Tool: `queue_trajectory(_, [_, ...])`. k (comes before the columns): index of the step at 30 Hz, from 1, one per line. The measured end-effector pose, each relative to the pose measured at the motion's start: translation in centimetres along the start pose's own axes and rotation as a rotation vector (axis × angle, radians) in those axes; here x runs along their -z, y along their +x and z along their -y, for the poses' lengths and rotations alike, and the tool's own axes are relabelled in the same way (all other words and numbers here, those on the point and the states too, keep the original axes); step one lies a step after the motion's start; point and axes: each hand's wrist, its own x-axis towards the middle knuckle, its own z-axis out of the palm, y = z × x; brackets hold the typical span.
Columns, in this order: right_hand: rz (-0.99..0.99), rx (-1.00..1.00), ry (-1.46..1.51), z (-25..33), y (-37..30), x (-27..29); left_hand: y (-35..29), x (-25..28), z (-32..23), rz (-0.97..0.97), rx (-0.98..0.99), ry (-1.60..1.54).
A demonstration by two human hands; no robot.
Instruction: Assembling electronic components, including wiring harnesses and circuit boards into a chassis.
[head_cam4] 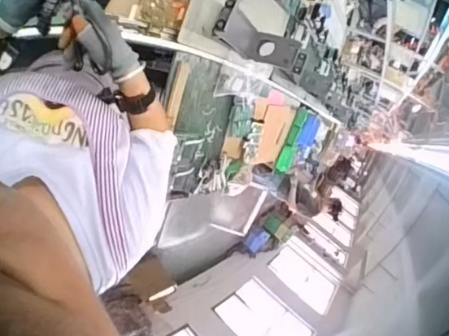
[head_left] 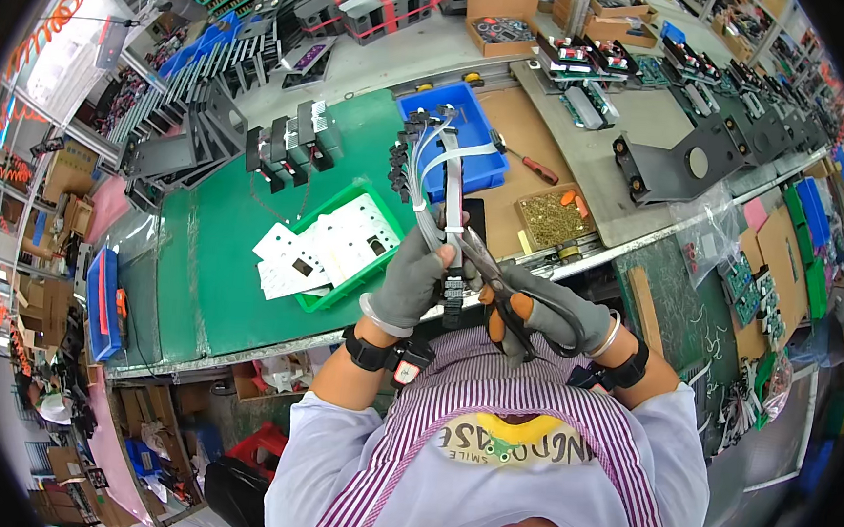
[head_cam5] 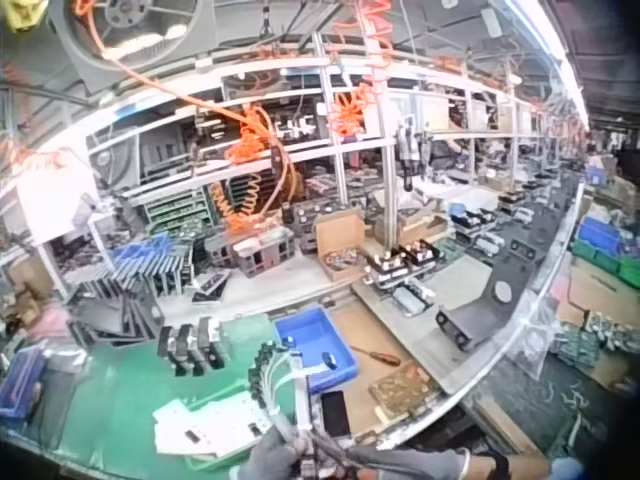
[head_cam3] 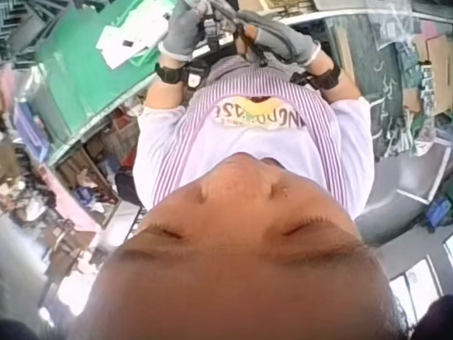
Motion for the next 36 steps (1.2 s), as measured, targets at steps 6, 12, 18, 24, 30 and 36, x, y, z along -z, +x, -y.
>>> queue_trajectory(6, [-0.067,-0.07,0.24,0.0,-1.0,-0.5,0.0,-1.5,1.0,-0.087,-0.052,0.085])
queue_trajectory(12, [-0.543,0.219,-0.741,-3.3,0.2,-0.3,-0.7,-3.4,0.4,-0.095,0.129,0.059])
queue_trajectory(18, [-0.657,0.326,-0.793,-4.3,-0.7,-0.1,-0.9,-3.7,0.9,-0.112,0.179,0.006])
queue_trajectory(24, [-0.289,-0.133,-0.393,0.3,-1.1,-0.3,-0.9,-2.8,1.8,-0.094,0.155,0.117])
queue_trajectory(30, [-0.247,-0.143,-0.198,-0.7,-1.3,0.4,-0.8,-3.0,2.1,-0.089,0.122,0.178])
queue_trajectory(36, [-0.248,-0.16,-0.178,-0.8,-1.5,0.3,-0.7,-3.0,2.1,-0.078,0.107,0.26])
